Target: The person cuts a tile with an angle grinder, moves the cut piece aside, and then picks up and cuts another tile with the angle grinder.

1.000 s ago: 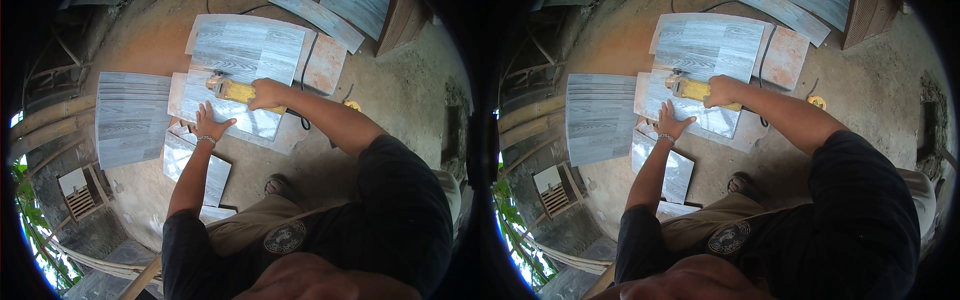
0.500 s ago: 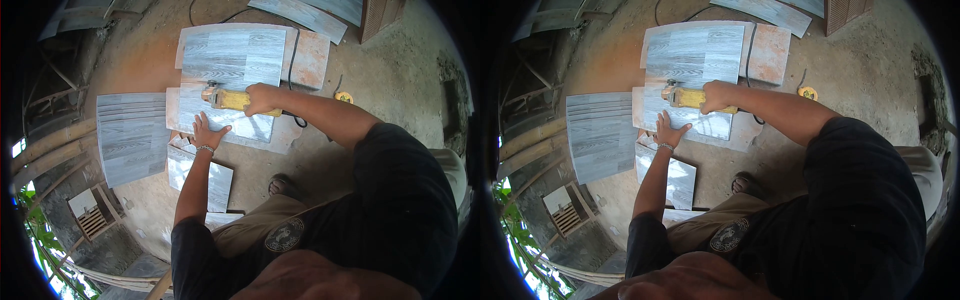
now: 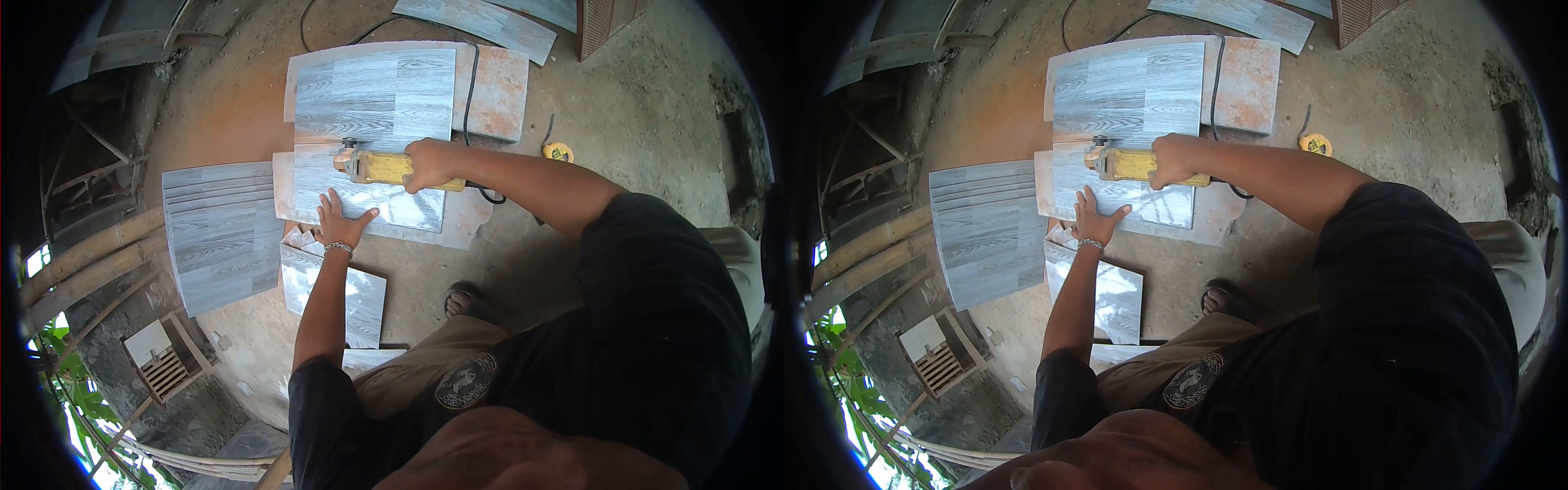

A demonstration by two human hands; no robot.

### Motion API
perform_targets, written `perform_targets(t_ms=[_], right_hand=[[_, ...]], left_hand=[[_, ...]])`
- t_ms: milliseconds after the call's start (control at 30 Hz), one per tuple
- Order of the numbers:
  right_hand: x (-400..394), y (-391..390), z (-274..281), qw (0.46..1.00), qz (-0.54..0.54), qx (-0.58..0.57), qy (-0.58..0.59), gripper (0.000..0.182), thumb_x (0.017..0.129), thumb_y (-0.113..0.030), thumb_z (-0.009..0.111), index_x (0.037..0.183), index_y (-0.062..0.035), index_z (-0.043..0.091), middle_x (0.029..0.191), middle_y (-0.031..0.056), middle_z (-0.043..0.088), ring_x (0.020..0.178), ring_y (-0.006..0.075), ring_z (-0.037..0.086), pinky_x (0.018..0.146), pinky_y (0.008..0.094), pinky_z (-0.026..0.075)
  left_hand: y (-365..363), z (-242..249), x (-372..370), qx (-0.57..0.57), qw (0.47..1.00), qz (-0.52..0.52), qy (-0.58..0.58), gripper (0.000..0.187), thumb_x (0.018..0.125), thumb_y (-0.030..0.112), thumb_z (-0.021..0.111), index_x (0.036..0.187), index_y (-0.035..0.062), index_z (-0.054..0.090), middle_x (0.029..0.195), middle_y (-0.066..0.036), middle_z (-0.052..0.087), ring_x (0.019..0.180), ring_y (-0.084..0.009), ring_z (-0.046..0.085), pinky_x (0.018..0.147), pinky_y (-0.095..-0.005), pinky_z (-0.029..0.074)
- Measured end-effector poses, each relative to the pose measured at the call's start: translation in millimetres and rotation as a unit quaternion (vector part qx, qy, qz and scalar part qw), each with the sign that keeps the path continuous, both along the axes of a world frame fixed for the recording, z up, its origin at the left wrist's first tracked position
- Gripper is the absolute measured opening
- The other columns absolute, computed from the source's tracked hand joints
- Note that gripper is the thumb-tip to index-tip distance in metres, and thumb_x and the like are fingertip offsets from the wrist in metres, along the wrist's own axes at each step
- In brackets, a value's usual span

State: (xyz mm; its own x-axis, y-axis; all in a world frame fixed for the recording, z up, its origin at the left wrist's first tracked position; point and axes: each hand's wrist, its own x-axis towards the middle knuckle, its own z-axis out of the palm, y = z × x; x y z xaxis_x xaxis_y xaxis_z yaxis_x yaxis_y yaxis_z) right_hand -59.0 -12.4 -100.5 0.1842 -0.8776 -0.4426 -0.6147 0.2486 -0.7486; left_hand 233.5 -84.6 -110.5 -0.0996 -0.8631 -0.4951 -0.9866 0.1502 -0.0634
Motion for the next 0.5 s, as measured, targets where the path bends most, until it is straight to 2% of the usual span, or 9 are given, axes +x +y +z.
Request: perform_targets(t_ms=[500], right_hand=[[-5,11,1,1.0,-0.006,-0.004,0.012,0.073,0.066,-0.042,0.078,0.115,0.0104,0.066,0.109,0.0298,0.07,0.099,0.0388,0.071,0.084,0.044,0.058]], left_hand=[[0,1,0,-0.006,1.0,-0.01,-0.007,0.14,0.06,0.083,0.077,0.167,0.0203,0.011,0.174,-0.012,0.008,0.159,-0.0334,0.013,0.117,-0.0713,0.018]])
